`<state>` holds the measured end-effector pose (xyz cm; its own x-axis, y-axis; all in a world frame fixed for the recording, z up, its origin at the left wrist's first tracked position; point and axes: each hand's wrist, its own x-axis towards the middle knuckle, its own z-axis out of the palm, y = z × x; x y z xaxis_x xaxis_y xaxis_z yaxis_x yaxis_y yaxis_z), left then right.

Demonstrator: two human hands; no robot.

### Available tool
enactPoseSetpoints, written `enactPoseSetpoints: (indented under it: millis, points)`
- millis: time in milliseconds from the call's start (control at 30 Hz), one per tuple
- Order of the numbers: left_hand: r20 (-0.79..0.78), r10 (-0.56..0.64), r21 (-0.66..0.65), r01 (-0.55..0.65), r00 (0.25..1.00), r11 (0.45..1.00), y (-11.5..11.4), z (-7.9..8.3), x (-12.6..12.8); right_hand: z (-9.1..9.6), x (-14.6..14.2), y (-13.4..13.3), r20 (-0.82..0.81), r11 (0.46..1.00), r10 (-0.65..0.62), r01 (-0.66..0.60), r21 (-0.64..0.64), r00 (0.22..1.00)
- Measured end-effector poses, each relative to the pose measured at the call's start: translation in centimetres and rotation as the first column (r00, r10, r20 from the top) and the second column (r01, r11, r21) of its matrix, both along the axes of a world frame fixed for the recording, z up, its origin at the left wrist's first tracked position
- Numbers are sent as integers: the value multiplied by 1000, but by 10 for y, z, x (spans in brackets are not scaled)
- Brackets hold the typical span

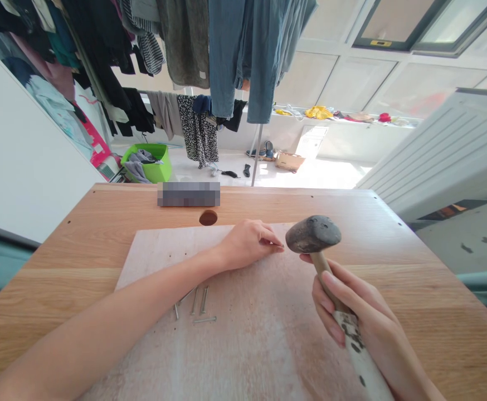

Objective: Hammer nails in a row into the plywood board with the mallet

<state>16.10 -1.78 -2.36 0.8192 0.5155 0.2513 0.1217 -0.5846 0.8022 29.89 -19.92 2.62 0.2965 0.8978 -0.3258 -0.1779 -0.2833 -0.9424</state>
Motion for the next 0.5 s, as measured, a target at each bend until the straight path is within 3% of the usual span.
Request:
enactPoseSetpoints:
  millis: [267, 500]
  points:
    - [17, -19, -21, 20, 1000, 1000, 1, -1, 0, 0, 1, 0, 24, 999, 27, -26, -46, 999]
    - [0, -13, -7, 13, 1000, 1000, 1, -2, 0, 4, -1, -2, 12, 1000, -5, 5, 8, 1000]
